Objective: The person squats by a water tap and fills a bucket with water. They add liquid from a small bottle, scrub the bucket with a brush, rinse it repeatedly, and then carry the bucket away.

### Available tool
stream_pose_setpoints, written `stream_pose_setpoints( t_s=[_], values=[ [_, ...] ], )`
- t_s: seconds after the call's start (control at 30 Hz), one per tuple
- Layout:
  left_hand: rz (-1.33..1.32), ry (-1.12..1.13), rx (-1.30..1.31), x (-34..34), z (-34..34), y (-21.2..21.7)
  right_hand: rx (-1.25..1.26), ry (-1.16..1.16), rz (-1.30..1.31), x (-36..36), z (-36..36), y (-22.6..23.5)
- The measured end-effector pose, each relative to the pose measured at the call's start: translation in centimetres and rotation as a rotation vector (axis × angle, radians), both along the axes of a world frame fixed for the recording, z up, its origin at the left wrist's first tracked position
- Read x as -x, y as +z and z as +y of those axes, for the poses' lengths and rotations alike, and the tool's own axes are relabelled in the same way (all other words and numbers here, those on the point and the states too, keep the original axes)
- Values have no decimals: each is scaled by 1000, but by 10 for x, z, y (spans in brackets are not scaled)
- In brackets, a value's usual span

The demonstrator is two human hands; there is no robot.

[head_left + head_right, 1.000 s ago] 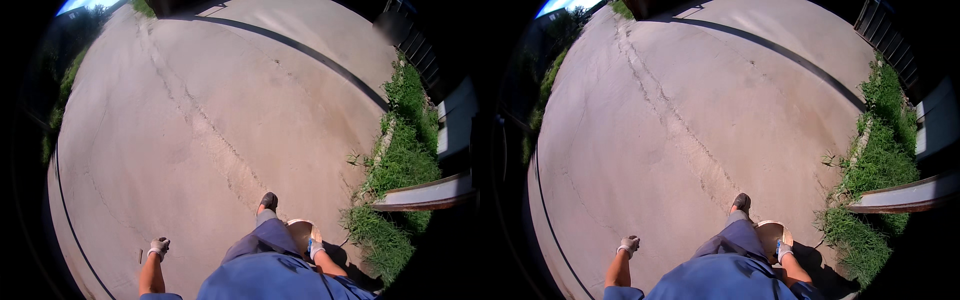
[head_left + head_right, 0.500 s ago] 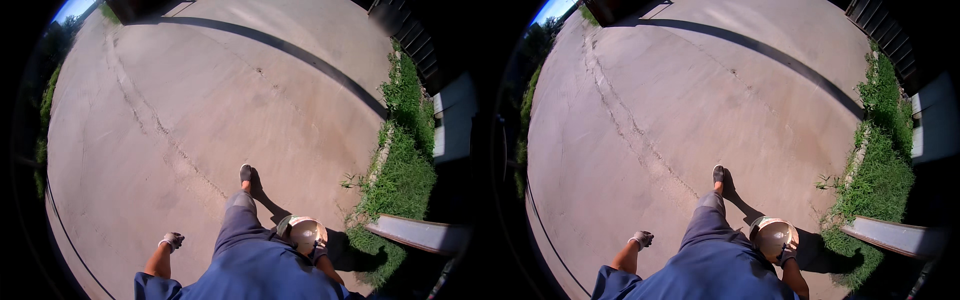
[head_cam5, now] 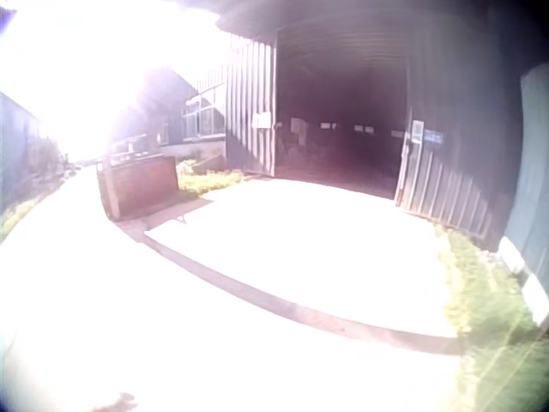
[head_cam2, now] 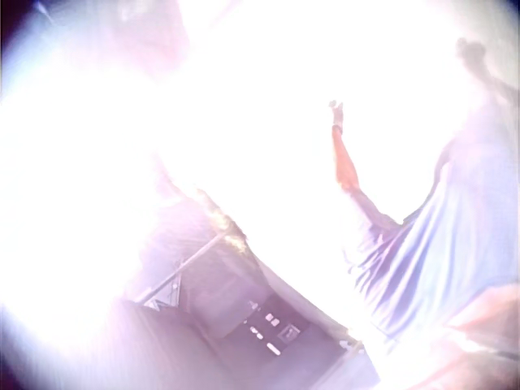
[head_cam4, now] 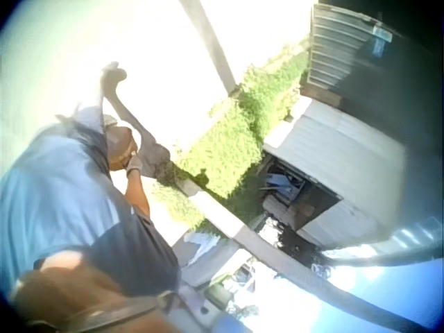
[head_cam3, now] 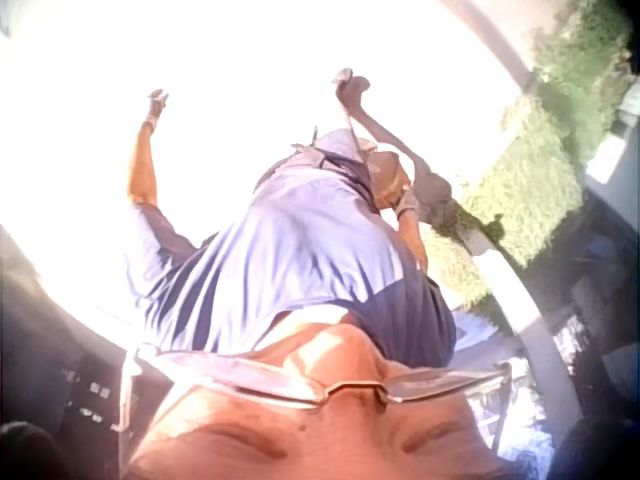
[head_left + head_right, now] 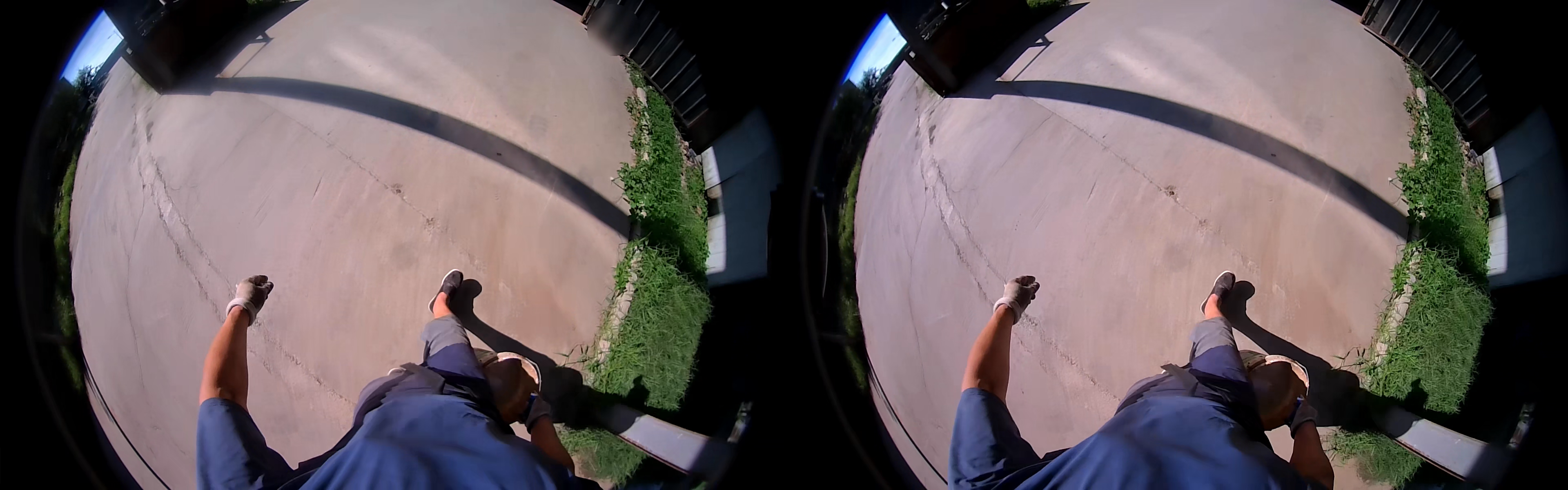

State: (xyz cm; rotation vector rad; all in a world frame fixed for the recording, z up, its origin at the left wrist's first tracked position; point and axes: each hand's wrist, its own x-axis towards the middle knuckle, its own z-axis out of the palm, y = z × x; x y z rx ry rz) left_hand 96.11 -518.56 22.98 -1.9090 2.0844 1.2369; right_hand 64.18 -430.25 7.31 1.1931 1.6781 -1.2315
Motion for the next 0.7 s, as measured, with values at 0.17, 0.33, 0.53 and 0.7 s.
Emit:
stream_pose_setpoints(
  t_s=[0.17,0.33,0.53,0.7],
  values=[
    [-312,16,-238,43,2,-12,97,-15,-19,104,-95,-68],
    [-450,-43,-511,121,-14,18,-225,292,60,213,-227,-7],
    [-361,-19,-585,255,-87,-48,-272,373,112,367,-330,37],
    [-393,-466,-407,501,-202,-89,-224,180,304,524,-387,27]
  ],
)
